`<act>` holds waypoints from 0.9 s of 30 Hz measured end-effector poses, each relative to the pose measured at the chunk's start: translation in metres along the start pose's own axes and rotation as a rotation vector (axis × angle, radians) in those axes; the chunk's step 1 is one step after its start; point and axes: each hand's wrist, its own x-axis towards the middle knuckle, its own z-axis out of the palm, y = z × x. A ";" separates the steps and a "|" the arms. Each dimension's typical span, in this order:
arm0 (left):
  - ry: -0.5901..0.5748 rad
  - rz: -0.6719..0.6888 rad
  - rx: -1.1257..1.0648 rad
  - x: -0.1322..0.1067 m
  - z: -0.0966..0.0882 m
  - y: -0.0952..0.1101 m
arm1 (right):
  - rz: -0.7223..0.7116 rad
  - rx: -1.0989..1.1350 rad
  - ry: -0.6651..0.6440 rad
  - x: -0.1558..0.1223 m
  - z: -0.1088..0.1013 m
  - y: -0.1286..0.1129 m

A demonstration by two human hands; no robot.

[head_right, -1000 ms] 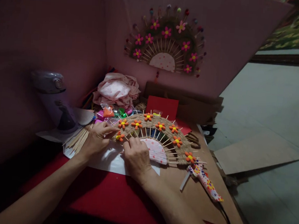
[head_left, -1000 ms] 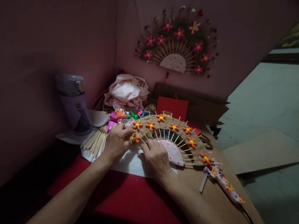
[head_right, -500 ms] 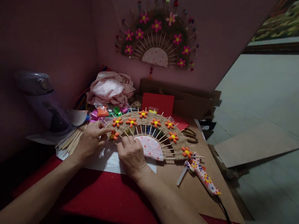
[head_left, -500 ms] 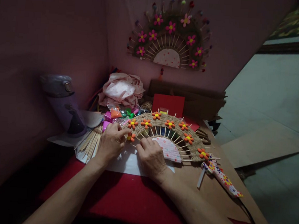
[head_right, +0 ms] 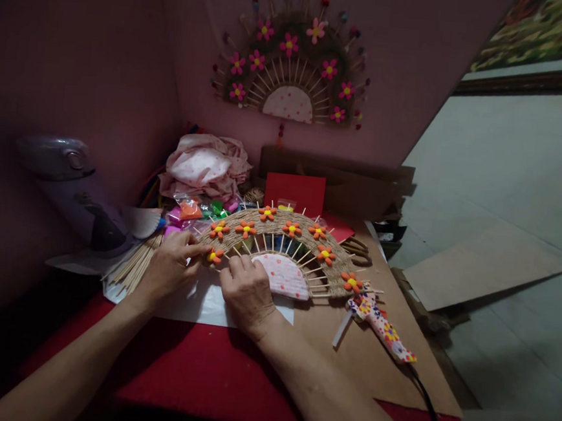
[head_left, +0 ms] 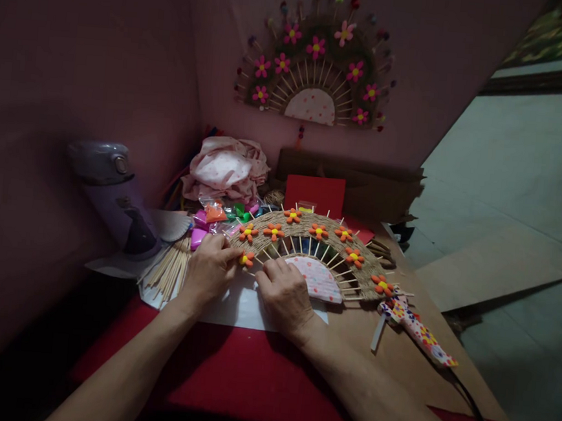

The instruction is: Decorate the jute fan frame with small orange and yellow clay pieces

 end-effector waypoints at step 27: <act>0.114 0.004 0.122 -0.001 -0.007 0.004 | -0.005 -0.057 0.098 0.002 0.000 0.002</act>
